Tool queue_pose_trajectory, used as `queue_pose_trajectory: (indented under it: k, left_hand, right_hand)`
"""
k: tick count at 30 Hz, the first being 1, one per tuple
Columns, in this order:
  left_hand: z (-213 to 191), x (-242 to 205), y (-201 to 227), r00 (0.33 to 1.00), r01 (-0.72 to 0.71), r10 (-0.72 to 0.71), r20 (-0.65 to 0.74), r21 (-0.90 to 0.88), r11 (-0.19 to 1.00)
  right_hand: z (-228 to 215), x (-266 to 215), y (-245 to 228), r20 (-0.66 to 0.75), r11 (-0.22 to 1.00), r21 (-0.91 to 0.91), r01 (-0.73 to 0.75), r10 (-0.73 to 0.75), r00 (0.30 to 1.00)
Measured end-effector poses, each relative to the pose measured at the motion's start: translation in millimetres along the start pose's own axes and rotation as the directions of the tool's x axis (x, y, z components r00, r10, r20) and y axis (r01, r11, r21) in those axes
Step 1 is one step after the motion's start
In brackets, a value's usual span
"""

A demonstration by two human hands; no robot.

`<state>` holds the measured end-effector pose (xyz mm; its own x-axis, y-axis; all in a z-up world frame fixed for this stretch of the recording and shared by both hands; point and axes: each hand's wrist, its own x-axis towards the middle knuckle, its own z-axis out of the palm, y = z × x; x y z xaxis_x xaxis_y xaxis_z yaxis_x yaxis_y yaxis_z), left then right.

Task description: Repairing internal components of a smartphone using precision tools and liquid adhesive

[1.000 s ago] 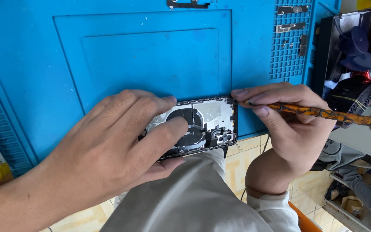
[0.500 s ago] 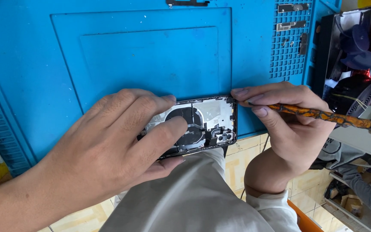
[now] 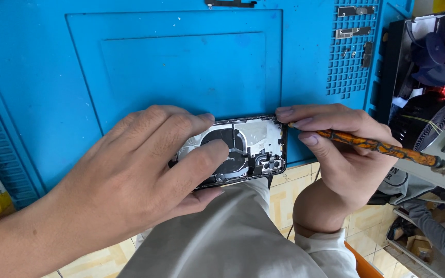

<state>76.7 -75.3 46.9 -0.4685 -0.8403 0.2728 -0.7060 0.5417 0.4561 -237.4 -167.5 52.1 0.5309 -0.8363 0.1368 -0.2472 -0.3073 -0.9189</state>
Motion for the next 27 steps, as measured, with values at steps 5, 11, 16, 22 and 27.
queue_pose_trajectory:
  k: [5, 11, 16, 22, 27]
  left_hand:
    - [-0.7, 0.5, -0.4, 1.0, -0.003, 0.003, 0.003, 0.004, 1.0]
    - [-0.5, 0.2, -0.4, 1.0, -0.006, 0.006, -0.004, -0.002, 1.0]
    - [-0.6, -0.3, -0.4, 1.0, -0.005, 0.005, 0.001, 0.001, 1.0]
    - [-0.8, -0.3, -0.7, 1.0, -0.005, 0.005, 0.005, 0.002, 1.0]
    - [0.4, -0.5, -1.0, 1.0, -0.006, 0.006, -0.01, -0.023, 1.0]
  right_hand:
    - [-0.4, 0.4, 0.2, 0.011, 1.0, 0.0, -0.004, 0.004, 1.0]
    - [-1.8, 1.0, -0.6, 0.026, 1.0, -0.002, -0.014, 0.014, 1.0]
    - [-1.7, 1.2, -1.7, 0.022, 1.0, -0.005, -0.031, 0.031, 0.999]
    - [-1.9, 2.9, -3.5, 0.024, 0.999, -0.005, -0.033, 0.033, 0.999]
    - [-1.3, 2.4, -2.9, 0.023, 1.0, -0.006, -0.029, 0.03, 0.999]
